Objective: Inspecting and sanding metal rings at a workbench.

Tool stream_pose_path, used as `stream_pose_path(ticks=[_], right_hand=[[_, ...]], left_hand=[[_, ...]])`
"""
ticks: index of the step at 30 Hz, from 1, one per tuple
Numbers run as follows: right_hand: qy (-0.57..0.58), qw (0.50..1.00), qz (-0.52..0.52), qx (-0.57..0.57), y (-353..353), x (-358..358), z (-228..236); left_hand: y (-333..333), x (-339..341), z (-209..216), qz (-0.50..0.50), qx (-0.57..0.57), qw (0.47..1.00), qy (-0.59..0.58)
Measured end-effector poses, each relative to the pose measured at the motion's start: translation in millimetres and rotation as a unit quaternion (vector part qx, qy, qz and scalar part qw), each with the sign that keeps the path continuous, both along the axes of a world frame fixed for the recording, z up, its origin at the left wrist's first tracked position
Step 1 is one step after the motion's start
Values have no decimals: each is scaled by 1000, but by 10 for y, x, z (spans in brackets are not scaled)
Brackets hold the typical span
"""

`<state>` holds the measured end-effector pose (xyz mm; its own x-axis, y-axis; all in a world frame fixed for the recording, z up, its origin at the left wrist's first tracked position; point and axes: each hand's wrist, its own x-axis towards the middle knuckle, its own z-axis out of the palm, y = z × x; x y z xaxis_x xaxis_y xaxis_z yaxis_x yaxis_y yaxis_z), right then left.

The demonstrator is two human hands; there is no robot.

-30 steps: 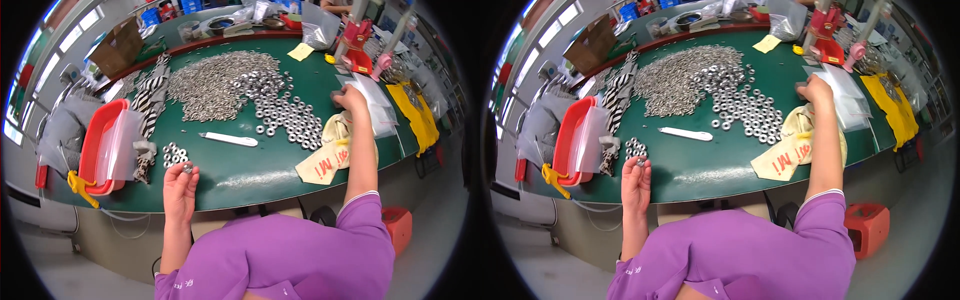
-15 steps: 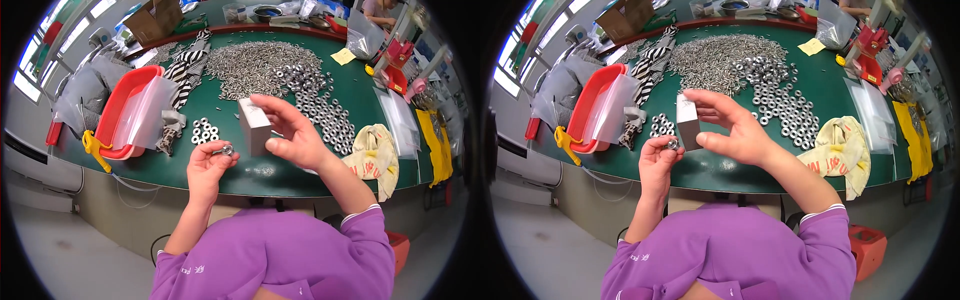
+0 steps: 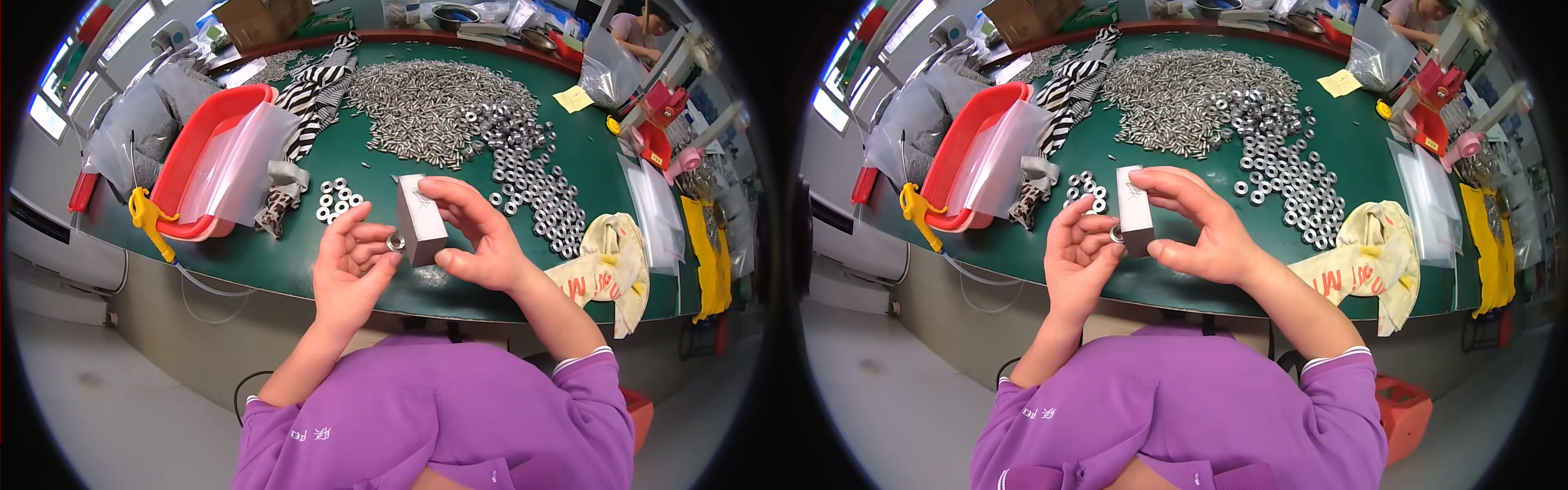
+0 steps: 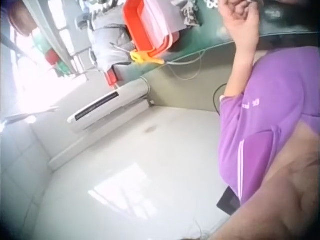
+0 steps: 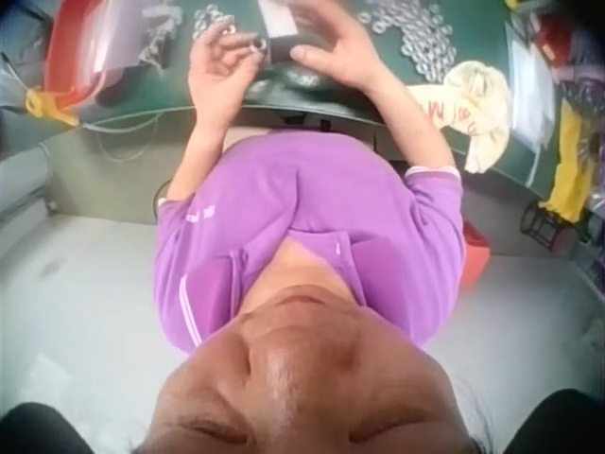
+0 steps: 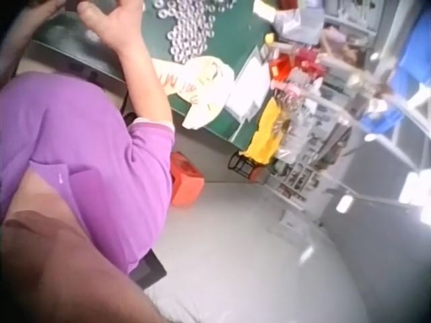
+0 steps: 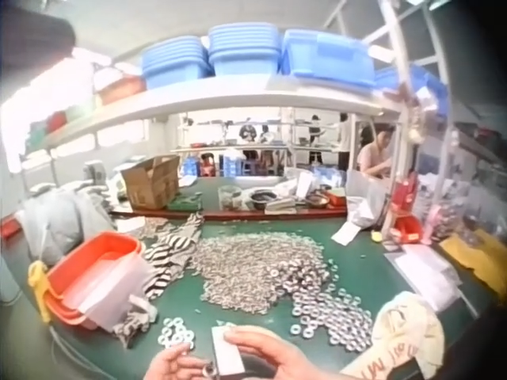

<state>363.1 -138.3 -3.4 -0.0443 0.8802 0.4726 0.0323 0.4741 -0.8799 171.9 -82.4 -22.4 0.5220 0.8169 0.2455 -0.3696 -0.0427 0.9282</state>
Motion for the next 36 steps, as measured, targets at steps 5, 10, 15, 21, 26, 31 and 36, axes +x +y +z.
stream_pose_path(ticks=[5, 10, 15, 21, 26, 31, 36], right_hand=[[-24, 999, -4, 25, -6, -13, 8], [-78, 996, -39, 26, -39, -33, 57], [-108, 992, -63, 28, -61, -26, 74], [-52, 997, -55, 20, -33, -5, 69], [-132, 990, -40, -3, -43, 24, 44], [-154, 985, -71, 37, -63, -39, 35], [-159, 980, -113, 47, -44, -29, 105]], left_hand=[[-30, 21, 76, 23, 44, 998, 42], [-32, 32, 74, 36, 63, 996, 51], [-10, 25, 92, 41, 70, 995, 59], [-2, 20, 124, 56, 89, 993, 59], [-1, 30, 109, 41, 110, 991, 61], [60, 23, 78, 65, 154, 981, 94], [-9, 2, 85, 18, 164, 983, 87]])
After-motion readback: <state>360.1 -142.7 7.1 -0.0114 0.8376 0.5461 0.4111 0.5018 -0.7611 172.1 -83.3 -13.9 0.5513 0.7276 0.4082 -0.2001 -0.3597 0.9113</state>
